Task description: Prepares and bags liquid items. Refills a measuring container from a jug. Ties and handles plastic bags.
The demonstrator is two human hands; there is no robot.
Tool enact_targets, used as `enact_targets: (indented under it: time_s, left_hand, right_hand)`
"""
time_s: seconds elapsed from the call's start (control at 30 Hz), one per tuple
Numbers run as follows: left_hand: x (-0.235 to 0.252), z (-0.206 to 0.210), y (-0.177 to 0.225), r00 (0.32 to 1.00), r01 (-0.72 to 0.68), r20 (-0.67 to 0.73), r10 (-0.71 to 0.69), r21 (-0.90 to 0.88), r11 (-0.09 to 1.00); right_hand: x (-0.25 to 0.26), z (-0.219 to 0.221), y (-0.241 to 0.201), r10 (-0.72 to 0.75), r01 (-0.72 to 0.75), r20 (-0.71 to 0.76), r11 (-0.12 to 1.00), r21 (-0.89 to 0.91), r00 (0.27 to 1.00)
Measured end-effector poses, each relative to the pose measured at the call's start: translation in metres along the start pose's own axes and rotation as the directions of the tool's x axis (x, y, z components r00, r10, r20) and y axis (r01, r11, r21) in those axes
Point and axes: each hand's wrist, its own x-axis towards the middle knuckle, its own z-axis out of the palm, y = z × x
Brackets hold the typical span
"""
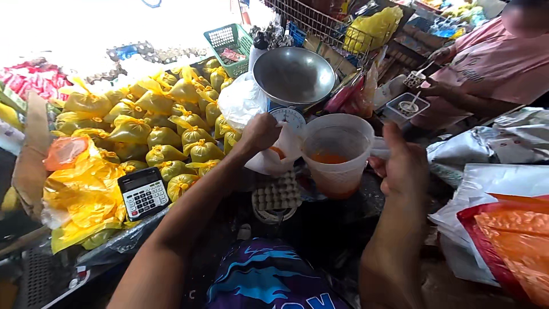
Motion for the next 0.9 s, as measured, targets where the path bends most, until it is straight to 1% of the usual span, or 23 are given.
enact_targets:
  time_s: [0.03,0.1,0.13,0.17,0.23,0.3,0.33,0.37,0.4,0.43,0.5,0.6,0.7,0.77,0.83,0.9]
  left_hand:
    - [0.004,-0.014,0.009,0.998,-0.06,-0.019,0.06,0.002,0.998]
    - [0.017,-0.054,0.034,0.985,-0.158,-0.066,0.16,0.044,0.986]
    - [0.026,-0.076,0.047,0.979,-0.175,-0.094,0.182,0.08,0.981]
    - [0.037,-0.097,0.059,0.968,-0.188,-0.145,0.203,0.109,0.976]
    - [0.068,-0.133,0.075,0.924,-0.207,-0.31,0.225,0.091,0.974]
    - [0.099,-0.159,0.092,0.883,-0.205,-0.429,0.189,0.009,0.979]
    - [0.115,-0.165,0.099,0.861,-0.226,-0.471,0.191,-0.018,0.974]
    - [0.131,-0.168,0.102,0.837,-0.264,-0.501,0.219,-0.02,0.964]
    - [0.145,-0.166,0.104,0.826,-0.285,-0.503,0.254,0.015,0.958]
    - [0.155,-0.16,0.105,0.827,-0.286,-0.485,0.285,0.072,0.955]
    - [0.167,-0.137,0.097,0.841,-0.293,-0.415,0.347,0.189,0.937]
    - [0.173,-0.105,0.072,0.877,-0.254,-0.34,0.34,0.274,0.928]
    - [0.18,-0.093,0.052,0.891,-0.213,-0.346,0.293,0.252,0.944]
    - [0.185,-0.087,0.043,0.923,-0.152,-0.32,0.212,0.203,0.967]
    - [0.186,-0.081,0.034,0.961,-0.064,-0.262,0.09,0.106,0.992]
    - [0.186,-0.076,0.026,0.983,-0.003,-0.182,0.012,0.048,0.999]
  right_hand:
    - [-0.004,-0.005,0.006,0.055,-0.047,-0.067,0.991,0.126,0.996]
    - [-0.009,-0.013,0.029,0.194,-0.12,-0.161,0.915,0.384,0.968]
    - [-0.01,-0.015,0.042,0.257,-0.138,-0.182,0.86,0.491,0.949]
    - [-0.011,-0.015,0.055,0.295,-0.148,-0.183,0.815,0.56,0.938]
    - [-0.015,-0.01,0.076,0.31,-0.141,-0.175,0.774,0.617,0.935]
    - [-0.022,-0.003,0.087,0.309,-0.149,-0.183,0.797,0.586,0.933]
    - [-0.025,0.001,0.089,0.301,-0.147,-0.194,0.816,0.559,0.934]
    - [-0.026,0.004,0.091,0.279,-0.134,-0.205,0.838,0.528,0.938]
    - [-0.027,0.006,0.094,0.255,-0.12,-0.215,0.86,0.496,0.943]
    - [-0.028,0.007,0.095,0.243,-0.113,-0.23,0.877,0.467,0.942]
    - [-0.03,0.005,0.095,0.238,-0.107,-0.256,0.893,0.438,0.937]
    - [-0.029,-0.002,0.093,0.26,-0.116,-0.283,0.89,0.441,0.923]
    - [-0.021,-0.01,0.081,0.285,-0.137,-0.31,0.896,0.423,0.907]
    - [-0.013,-0.013,0.063,0.291,-0.147,-0.322,0.903,0.403,0.901]
    - [-0.001,-0.017,0.042,0.229,-0.108,-0.291,0.919,0.378,0.929]
    - [0.016,-0.022,0.017,0.131,-0.047,-0.219,0.935,0.352,0.967]
